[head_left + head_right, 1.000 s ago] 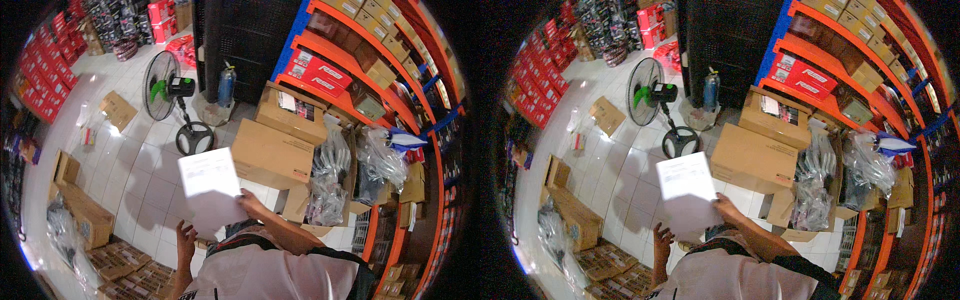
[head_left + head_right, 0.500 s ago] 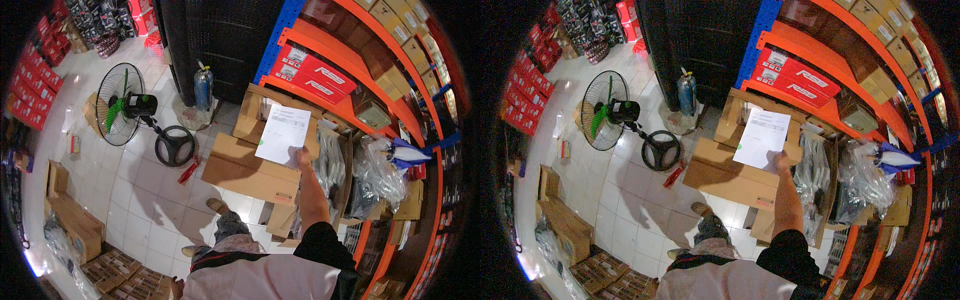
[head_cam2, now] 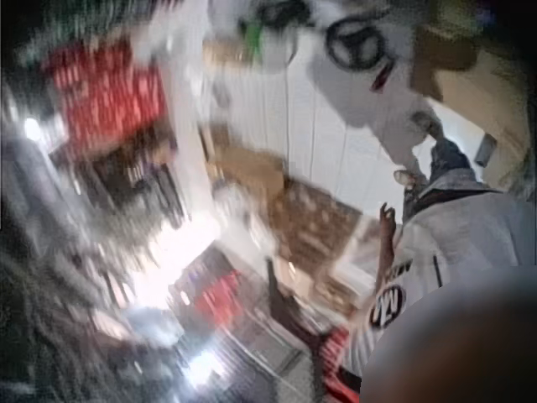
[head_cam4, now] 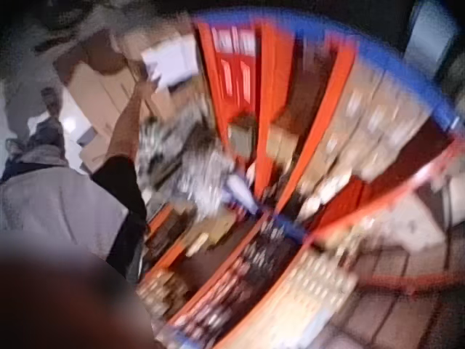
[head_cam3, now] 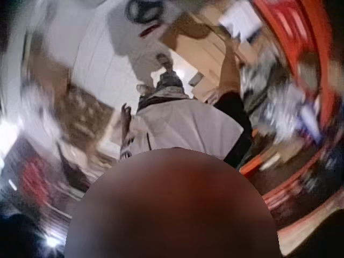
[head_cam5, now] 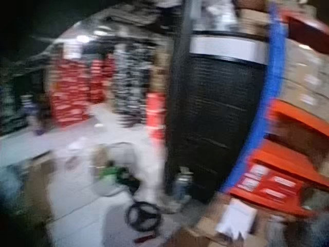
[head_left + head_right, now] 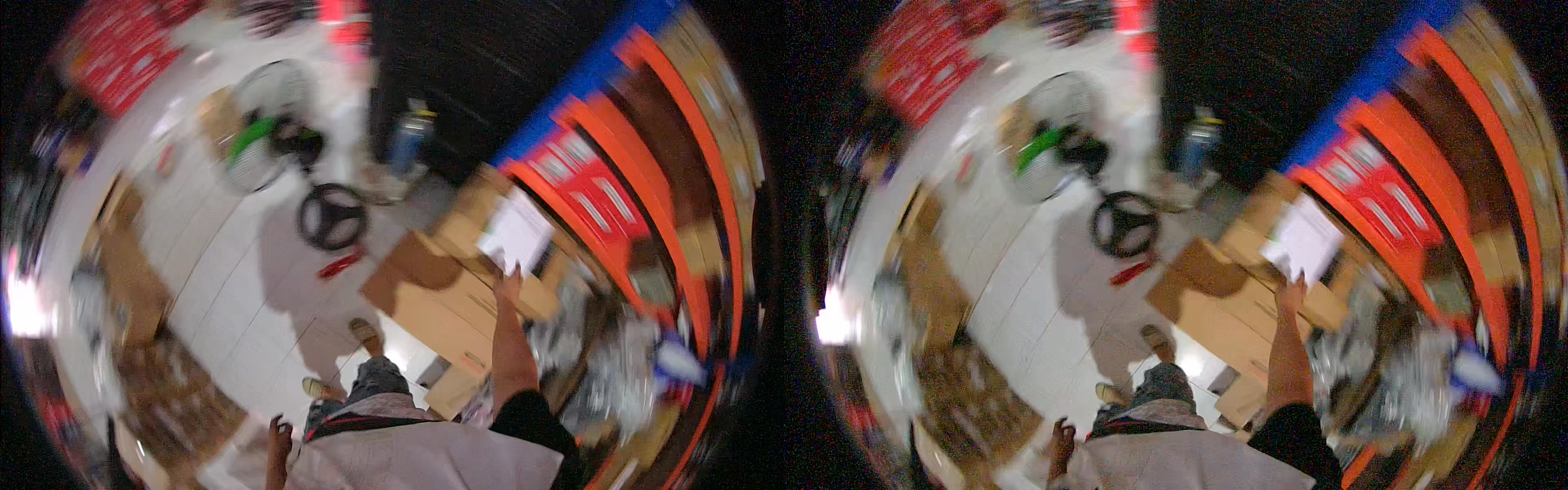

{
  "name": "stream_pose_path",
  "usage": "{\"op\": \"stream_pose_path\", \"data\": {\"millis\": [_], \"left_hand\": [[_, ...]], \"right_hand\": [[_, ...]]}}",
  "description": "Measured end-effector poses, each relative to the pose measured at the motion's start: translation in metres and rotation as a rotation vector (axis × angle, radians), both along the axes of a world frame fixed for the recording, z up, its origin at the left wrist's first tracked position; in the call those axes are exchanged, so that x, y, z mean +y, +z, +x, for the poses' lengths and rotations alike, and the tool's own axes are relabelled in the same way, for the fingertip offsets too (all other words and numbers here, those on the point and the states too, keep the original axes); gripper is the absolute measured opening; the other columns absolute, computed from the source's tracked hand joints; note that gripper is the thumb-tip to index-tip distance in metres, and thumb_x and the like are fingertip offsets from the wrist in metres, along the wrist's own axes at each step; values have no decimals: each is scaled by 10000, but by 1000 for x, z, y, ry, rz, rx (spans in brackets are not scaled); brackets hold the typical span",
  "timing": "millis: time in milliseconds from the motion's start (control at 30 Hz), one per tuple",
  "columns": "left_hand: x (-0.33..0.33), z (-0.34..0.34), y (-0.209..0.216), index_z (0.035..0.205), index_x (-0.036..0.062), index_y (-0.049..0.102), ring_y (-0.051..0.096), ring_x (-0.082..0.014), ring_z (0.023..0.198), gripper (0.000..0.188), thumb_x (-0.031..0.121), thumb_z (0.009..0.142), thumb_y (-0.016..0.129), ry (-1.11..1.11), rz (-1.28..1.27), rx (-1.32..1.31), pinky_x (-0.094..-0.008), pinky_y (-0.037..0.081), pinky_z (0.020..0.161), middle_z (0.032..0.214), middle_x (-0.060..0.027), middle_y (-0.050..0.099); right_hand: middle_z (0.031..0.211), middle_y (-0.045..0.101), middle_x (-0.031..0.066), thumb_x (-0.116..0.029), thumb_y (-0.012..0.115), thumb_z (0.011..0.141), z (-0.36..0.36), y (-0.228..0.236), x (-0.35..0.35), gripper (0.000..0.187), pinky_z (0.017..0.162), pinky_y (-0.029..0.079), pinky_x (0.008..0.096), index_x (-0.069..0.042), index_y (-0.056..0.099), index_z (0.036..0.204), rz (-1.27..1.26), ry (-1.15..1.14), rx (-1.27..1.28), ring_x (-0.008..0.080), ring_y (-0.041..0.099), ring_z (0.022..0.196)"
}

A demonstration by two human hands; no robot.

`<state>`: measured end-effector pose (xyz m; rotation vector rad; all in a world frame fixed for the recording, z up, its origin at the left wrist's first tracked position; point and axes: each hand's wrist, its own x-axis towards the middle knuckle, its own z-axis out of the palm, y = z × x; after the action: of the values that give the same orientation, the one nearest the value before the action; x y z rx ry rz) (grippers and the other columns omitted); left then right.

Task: The person picks up a plastic bag and a broom, then sweeps debris across the tiled floor of a cluttered storage area. They move around stacked boxes and shelves while sweeping toward a central pile.

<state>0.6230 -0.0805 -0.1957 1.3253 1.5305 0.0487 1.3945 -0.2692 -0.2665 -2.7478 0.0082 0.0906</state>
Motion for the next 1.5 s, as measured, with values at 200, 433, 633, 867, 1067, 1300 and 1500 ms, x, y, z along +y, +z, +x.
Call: {"op": "stream_pose_path", "data": {"millis": [200,433,633,867,1067,1300,1500], "left_hand": [[-50,5,10,1293,99,595,683,-378,1006,428,250,895,646,180,55,100,-450,540,896,1120,-217,700],[-81,-52,35,1023,56,722,696,-357,879,372,404,907,662,592,75,138,-441,544,790,958,-202,719],[-116,-156,21,1000,12,704,687,-379,827,394,390,930,619,940,239,26,-447,532,767,888,-229,700],[-102,-278,27,878,-12,699,679,-332,770,410,389,935,633,1185,262,118,-420,528,716,855,-213,690],[-23,-360,27,859,-7,677,667,-300,770,341,329,921,686,1239,311,145,-392,522,709,860,-188,680],[126,-443,33,920,25,696,661,-268,814,199,222,902,705,1335,506,68,-362,526,735,883,-143,675],[265,-550,83,1113,100,677,457,-378,1268,312,234,841,751,1169,598,558,-487,367,1074,1312,-169,545]], "right_hand": [[1354,528,313,-352,627,944,-276,-73,188,643,1052,412,474,67,456,1400,182,1003,450,414,526,1248],[1144,686,181,-240,652,946,-553,29,301,471,897,533,373,-77,539,1373,31,2067,1053,277,673,1010],[1115,692,179,-257,641,962,-706,68,372,434,868,538,360,-66,570,1346,-297,2390,856,230,679,983],[1089,705,162,-259,647,959,-860,96,413,402,883,531,373,-74,593,1312,-171,2299,813,255,683,1020],[1167,695,155,-298,629,974,-960,102,434,414,937,515,369,-79,584,1323,-397,2564,806,266,676,1063],[1137,698,100,-311,598,998,-1063,41,597,433,867,524,346,-81,559,1362,-394,2300,1062,205,660,1024],[1082,690,70,-291,591,995,-1212,14,811,393,796,515,328,-52,607,1307,-140,1897,1155,163,643,954]]}}
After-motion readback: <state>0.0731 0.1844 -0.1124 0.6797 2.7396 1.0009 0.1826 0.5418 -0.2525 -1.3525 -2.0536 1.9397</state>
